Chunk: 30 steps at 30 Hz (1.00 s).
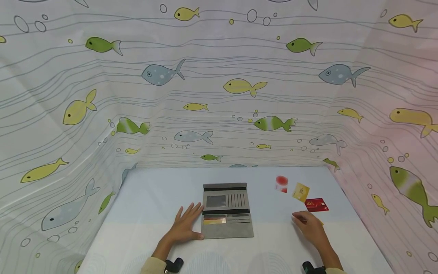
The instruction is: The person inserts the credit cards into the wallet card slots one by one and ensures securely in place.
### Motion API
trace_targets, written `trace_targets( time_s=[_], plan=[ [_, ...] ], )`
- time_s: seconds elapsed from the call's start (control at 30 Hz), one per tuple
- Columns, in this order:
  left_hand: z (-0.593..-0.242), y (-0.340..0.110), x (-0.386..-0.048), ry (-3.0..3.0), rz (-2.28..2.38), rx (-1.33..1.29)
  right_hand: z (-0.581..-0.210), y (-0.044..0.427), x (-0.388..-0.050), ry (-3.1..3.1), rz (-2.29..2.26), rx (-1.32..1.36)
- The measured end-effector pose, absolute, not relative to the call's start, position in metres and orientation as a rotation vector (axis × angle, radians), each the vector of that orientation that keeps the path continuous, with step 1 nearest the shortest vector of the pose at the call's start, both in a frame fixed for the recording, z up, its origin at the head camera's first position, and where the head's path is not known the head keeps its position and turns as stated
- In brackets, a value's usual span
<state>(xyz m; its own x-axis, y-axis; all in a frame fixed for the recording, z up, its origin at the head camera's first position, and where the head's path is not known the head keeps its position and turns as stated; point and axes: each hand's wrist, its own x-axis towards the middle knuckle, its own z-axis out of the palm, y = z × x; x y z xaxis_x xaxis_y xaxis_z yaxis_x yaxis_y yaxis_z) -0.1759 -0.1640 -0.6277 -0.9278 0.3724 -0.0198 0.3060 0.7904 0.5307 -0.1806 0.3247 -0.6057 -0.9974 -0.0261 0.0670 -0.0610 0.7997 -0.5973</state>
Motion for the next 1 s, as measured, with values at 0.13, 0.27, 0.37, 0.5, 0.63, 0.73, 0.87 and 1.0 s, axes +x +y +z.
trace_targets(
  time_s=[0.13, 0.27, 0.37, 0.5, 0.63, 0.73, 0.87, 1.0],
  plan=[
    [-0.628, -0.164, -0.176, 2.855, 0.814, 0.546, -0.605, 0.342, -0.177, -2.98, 0.971, 0.006],
    [-0.63, -0.164, -0.177, 2.854, 0.818, 0.551, -0.602, 0.358, -0.173, -3.024, 0.954, -0.045],
    [-0.632, -0.165, -0.176, 2.854, 0.823, 0.554, -0.601, 0.366, -0.173, -3.038, 0.879, -0.043],
    [-0.634, -0.165, -0.176, 2.854, 0.842, 0.559, -0.602, 0.375, -0.174, -3.057, 0.779, -0.044],
    [-0.633, -0.165, -0.175, 2.857, 0.839, 0.557, -0.604, 0.381, -0.175, -3.103, 0.742, -0.088],
    [-0.632, -0.164, -0.175, 2.855, 0.828, 0.547, -0.605, 0.383, -0.176, -3.148, 0.731, -0.139],
    [-0.631, -0.164, -0.175, 2.845, 0.828, 0.535, -0.606, 0.386, -0.178, -3.214, 0.725, -0.199],
    [-0.63, -0.164, -0.176, 2.85, 0.823, 0.543, -0.607, 0.386, -0.181, -3.26, 0.699, -0.221]
  ],
)
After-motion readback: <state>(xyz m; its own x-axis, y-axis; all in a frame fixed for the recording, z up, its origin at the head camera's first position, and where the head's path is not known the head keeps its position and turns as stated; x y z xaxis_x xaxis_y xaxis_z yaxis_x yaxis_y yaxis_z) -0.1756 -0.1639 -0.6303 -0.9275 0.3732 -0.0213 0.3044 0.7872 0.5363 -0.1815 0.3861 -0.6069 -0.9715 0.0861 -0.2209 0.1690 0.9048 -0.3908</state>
